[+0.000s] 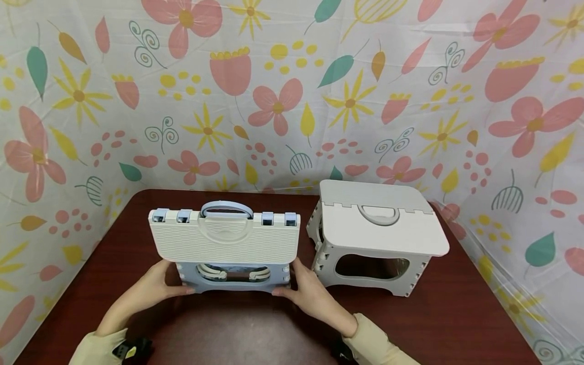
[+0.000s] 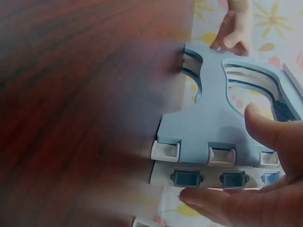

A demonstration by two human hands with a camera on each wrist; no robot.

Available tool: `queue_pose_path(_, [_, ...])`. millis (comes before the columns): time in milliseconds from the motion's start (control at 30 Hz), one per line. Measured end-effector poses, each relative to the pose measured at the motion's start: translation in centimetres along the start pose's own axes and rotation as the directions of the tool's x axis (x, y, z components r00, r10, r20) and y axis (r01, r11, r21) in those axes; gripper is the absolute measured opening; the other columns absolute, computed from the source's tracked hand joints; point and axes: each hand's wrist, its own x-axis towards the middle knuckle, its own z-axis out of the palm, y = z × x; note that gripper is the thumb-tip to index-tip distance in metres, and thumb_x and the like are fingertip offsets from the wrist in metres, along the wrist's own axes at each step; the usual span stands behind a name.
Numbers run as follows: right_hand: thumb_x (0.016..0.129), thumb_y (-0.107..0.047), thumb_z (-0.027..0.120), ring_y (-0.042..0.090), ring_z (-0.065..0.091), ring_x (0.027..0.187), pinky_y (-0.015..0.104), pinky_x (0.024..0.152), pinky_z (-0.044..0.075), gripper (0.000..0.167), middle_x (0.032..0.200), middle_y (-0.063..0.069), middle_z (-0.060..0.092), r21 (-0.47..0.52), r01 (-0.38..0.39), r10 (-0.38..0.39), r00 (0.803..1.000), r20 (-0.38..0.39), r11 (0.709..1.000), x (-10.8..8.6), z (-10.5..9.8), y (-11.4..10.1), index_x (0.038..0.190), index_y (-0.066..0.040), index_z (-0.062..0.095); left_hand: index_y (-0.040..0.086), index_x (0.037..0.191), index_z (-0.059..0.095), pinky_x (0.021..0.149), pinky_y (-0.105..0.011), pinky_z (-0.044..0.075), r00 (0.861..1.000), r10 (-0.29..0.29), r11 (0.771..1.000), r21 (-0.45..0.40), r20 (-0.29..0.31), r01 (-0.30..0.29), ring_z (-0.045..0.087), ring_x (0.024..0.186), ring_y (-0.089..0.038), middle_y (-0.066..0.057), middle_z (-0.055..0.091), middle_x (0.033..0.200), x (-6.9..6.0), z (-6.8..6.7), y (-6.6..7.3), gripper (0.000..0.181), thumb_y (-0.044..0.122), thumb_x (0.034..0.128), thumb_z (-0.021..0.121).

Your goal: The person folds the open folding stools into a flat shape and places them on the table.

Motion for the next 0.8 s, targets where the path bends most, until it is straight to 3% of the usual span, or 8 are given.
queue_pose_path(133, [0.082,-0.029,0.076,0.022,0.056,0.123,0.044,0.099,0.046,0.078,0.133,0.009,0.060,0.012,-0.024,0.023,1.000,0.000,1.000,0.2,0.0,0.2,0.145,-0.012,0.034,0.006,0.144,0.035,0.085,-0.013,0.046,0.999,0.029,0.996,-0.081,0.033,-0.026,0.046,0.110,0.014,-0.005,0.049,0.133,0.1,0.0,0.1,0.086,0.019,0.0739,0.084])
queue_pose_path(267, [0.084,-0.028,0.075,0.022,0.058,0.120,0.045,0.097,0.047,0.074,0.131,0.011,0.061,0.000,-0.022,0.022,1.000,-0.003,1.000,0.3,0.1,0.4,0.144,-0.010,0.037,0.000,0.140,0.037,0.082,-0.016,0.050,0.998,0.045,0.991,-0.128,0.051,-0.038,0.051,0.107,0.011,0.003,0.049,0.128,0.2,0.0,0.0,0.079,0.013,0.0761,0.082])
queue_pose_path(500, [0.085,-0.027,0.074,0.024,0.062,0.116,0.043,0.094,0.051,0.071,0.127,0.012,0.064,0.015,0.001,-0.002,1.000,0.011,1.000,0.6,0.1,0.8,0.144,-0.010,0.037,-0.004,0.135,0.041,0.077,-0.021,0.053,0.999,0.032,0.997,-0.070,0.040,-0.029,0.055,0.100,0.009,-0.023,0.055,0.124,0.3,0.0,-0.1,0.069,0.007,0.0782,0.079])
queue_pose_path(800, [0.086,-0.026,0.072,0.024,0.064,0.114,0.041,0.092,0.052,0.066,0.124,0.010,0.066,0.022,0.018,-0.018,1.000,0.013,1.000,0.7,0.1,1.1,0.142,-0.010,0.040,-0.004,0.132,0.045,0.074,-0.030,0.056,1.000,0.005,0.999,-0.054,0.028,-0.003,0.056,0.096,0.008,-0.026,0.057,0.122,0.4,0.0,-0.1,0.066,0.007,0.0774,0.079])
